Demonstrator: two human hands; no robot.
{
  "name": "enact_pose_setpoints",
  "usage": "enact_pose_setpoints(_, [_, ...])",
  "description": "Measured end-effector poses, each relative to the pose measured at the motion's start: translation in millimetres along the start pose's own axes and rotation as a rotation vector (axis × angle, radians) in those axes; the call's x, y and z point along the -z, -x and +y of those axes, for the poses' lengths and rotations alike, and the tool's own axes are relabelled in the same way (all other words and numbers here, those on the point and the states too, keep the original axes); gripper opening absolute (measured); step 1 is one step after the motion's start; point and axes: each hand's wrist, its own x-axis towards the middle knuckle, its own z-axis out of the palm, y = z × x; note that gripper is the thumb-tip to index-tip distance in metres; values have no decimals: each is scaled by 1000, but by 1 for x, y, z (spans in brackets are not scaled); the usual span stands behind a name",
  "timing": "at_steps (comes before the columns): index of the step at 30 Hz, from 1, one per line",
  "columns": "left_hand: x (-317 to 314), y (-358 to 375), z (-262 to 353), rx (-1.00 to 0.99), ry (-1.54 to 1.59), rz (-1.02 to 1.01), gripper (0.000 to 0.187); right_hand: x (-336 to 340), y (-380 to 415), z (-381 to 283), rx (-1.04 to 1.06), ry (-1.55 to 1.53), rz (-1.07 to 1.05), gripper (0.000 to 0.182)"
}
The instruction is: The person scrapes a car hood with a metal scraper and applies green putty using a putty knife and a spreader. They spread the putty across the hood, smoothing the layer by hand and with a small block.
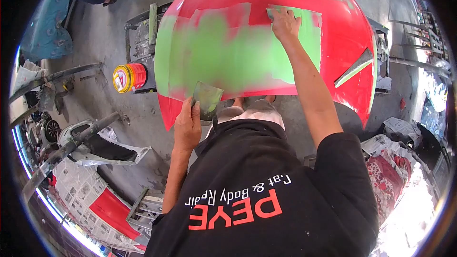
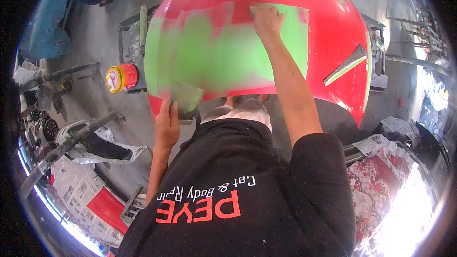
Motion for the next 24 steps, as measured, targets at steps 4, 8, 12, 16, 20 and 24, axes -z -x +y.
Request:
enact_pose_setpoints(4, [-3,-8,-3,48,-27,-40,28,-12,62,-1,37,47,-64,52])
enact_pose_setpoints(8, [-5,-21,-5,-28,14,-39,28,-21,156,-6,102,-1,-21,53])
enact_pose_setpoints(12, [-7,-34,-7,-96,25,-33,28,-24,237,-8,88,-62,-116,57])
enact_pose_setpoints(16, [-10,-47,-2,-81,116,-62,27,-35,284,-1,70,-112,-219,58])
enact_pose_setpoints(20, [-19,-59,-5,90,371,-160,28,-15,280,4,19,-114,-362,66])
enact_pose_setpoints(24, [-36,-67,7,173,703,-203,30,64,256,-4,-12,-299,-63,62])
